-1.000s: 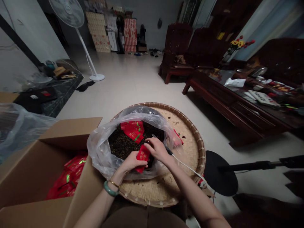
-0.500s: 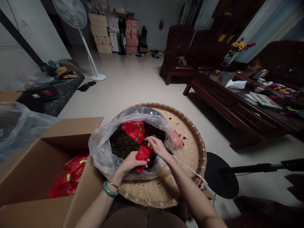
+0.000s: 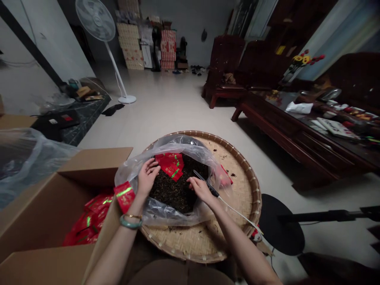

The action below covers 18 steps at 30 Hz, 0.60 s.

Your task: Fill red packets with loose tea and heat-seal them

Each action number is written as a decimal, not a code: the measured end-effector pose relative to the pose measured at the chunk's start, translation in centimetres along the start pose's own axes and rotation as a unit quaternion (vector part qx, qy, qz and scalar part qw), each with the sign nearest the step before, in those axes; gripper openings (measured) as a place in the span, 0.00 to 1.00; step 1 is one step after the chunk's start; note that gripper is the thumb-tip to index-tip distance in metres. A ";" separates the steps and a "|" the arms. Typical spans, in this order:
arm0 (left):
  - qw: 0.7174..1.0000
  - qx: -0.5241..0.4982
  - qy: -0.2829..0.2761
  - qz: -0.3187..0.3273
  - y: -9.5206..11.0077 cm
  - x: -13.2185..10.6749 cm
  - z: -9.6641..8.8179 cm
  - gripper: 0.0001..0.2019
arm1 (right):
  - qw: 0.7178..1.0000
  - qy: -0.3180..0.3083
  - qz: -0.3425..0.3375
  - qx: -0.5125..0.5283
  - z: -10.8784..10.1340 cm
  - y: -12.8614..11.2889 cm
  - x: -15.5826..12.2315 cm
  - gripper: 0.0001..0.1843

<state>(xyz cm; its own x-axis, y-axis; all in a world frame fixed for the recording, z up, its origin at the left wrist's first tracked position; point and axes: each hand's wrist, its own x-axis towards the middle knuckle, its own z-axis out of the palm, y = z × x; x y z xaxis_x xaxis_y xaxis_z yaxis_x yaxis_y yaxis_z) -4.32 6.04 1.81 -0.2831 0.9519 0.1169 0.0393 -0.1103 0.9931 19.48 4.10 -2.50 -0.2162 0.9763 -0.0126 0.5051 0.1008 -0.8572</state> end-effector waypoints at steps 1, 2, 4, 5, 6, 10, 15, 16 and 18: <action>0.994 0.099 -0.009 0.037 -1.0 0.6 0.3 0.22 | 0.999 0.003 -0.016 -0.028 0.0 0.1 -0.1 0.22; 0.972 0.219 -0.036 0.077 -1.8 1.1 0.5 0.18 | 0.999 0.004 -0.026 -0.045 0.0 0.1 -0.2 0.20; 0.923 0.358 -0.078 0.114 -2.8 1.8 0.6 0.16 | 0.998 -0.002 -0.036 -0.058 0.0 0.1 -0.4 0.15; 0.908 0.391 -0.087 0.120 -3.0 2.0 0.6 0.16 | 0.997 -0.006 -0.041 -0.063 0.1 0.1 -0.4 0.13; 0.899 0.412 -0.090 0.120 -3.2 2.2 0.6 0.16 | 0.997 -0.009 -0.046 -0.068 0.2 0.1 -0.4 0.12; 0.865 0.482 -0.083 0.108 -3.3 2.2 1.2 0.17 | 0.995 -0.018 -0.059 -0.081 0.8 -0.1 -0.6 0.11; 0.832 0.545 -0.066 0.084 -3.0 2.2 2.5 0.17 | 0.992 -0.042 -0.080 -0.085 1.8 -0.8 -1.0 0.10; 0.828 0.551 -0.062 0.079 -2.9 2.1 2.8 0.17 | 0.991 -0.046 -0.088 -0.085 2.0 -0.9 -1.2 0.10; 0.824 0.560 -0.053 0.068 -2.7 2.0 3.1 0.17 | 0.991 -0.042 -0.106 -0.076 2.3 -1.2 -1.5 0.11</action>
<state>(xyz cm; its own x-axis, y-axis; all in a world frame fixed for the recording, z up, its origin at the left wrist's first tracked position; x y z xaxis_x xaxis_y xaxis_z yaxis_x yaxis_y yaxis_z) -1.98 9.10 -0.69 -0.1199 0.9787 0.1668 0.9400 0.0579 0.3363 17.28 2.05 -2.61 -0.3965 0.9113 0.1107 0.5592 0.3354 -0.7582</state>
